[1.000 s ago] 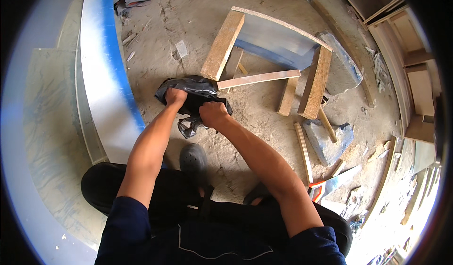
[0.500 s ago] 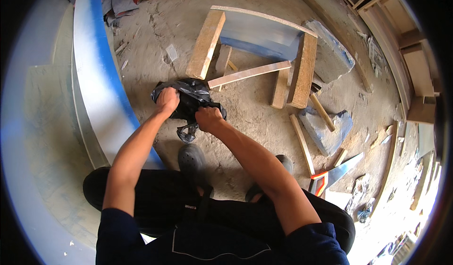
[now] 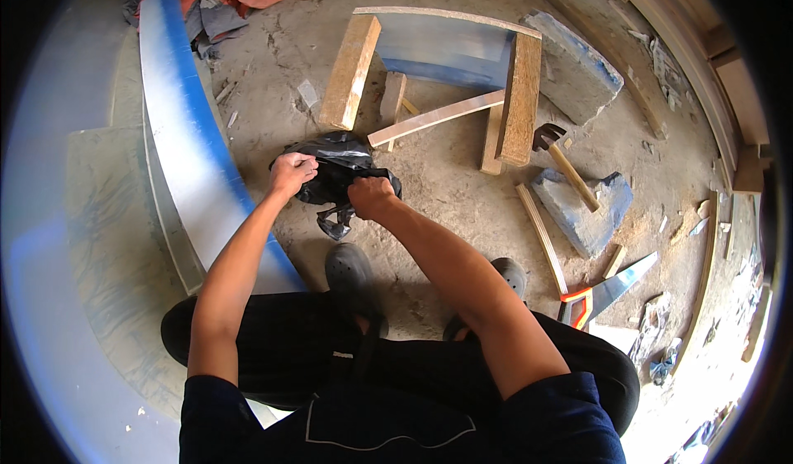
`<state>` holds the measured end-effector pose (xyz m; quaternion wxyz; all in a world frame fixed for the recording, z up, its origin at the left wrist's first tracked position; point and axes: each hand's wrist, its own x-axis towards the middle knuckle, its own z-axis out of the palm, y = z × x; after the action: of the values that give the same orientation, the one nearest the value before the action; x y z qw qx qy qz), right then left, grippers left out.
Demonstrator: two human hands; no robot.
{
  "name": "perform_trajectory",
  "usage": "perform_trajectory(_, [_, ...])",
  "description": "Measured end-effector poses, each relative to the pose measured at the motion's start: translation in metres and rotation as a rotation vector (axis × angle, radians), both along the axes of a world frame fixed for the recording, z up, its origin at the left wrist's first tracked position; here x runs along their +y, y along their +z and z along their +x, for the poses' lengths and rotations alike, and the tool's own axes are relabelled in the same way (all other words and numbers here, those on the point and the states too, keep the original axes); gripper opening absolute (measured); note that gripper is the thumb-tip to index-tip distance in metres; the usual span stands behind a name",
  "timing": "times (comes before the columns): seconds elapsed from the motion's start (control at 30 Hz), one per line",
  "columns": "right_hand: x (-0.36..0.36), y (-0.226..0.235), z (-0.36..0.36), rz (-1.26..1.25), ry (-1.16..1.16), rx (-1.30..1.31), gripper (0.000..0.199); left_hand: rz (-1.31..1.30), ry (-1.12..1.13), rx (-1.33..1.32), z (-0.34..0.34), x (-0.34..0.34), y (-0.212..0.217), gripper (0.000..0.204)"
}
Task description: The person assembles a small wooden frame by nailing wooden strips to a rectangular board. They use a hammer to drive nails into the wood, adjusting the pieces as needed.
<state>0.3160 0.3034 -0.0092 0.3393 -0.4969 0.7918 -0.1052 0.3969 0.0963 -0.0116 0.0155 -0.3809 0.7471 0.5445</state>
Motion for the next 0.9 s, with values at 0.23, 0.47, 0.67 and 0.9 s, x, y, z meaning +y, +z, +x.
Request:
perform_trajectory(0.23, [0.003, -0.006, 0.005, -0.028, -0.005, 0.028, 0.024, 0.003, 0.041, -0.117, -0.009, 0.014, 0.022, 0.022])
perform_trajectory(0.47, [0.013, -0.018, 0.012, -0.085, -0.035, 0.07, 0.025, 0.02, -0.242, -0.133, -0.041, 0.065, 0.049, 0.019])
perform_trajectory(0.67, [0.019, -0.009, 0.015, -0.065, -0.034, 0.067, 0.019, -0.09, -0.281, 0.185, -0.07, 0.094, -0.009, 0.017])
perform_trajectory(0.9, [0.017, -0.007, 0.019, -0.093, -0.089, 0.038, 0.019, -0.691, -0.474, 0.29, -0.086, 0.111, -0.028, 0.016])
